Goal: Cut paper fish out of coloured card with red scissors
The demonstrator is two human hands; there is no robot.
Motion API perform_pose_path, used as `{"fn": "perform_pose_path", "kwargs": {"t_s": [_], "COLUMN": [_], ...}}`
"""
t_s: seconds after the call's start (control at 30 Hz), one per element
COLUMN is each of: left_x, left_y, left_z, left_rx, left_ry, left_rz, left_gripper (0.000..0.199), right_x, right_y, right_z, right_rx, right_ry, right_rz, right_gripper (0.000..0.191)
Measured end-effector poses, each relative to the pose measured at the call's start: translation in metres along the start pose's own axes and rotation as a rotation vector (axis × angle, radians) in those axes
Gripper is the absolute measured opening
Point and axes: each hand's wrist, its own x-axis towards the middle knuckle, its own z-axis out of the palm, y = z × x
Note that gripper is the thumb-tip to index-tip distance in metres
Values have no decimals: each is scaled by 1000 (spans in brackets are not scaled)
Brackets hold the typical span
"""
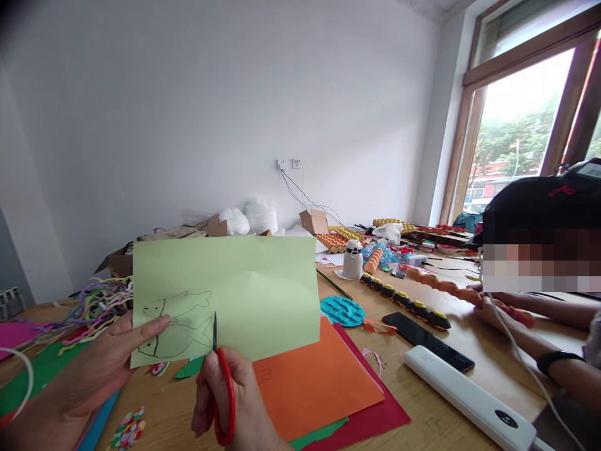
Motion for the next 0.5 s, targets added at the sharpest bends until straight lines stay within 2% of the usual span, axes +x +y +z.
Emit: {"fn": "perform_pose_path", "kwargs": {"t_s": [0.23, 0.5], "left_x": [4, -1], "left_y": [-4, -3], "left_z": [-4, 5], "left_rx": [33, -9], "left_ry": [-106, -23], "left_rz": [16, 37], "left_gripper": [47, 52], "right_x": [0, 1], "right_y": [-4, 0], "right_z": [1, 5], "right_rx": [42, 51], "right_ry": [2, 87], "right_rz": [-36, -23], "right_gripper": [43, 45]}}
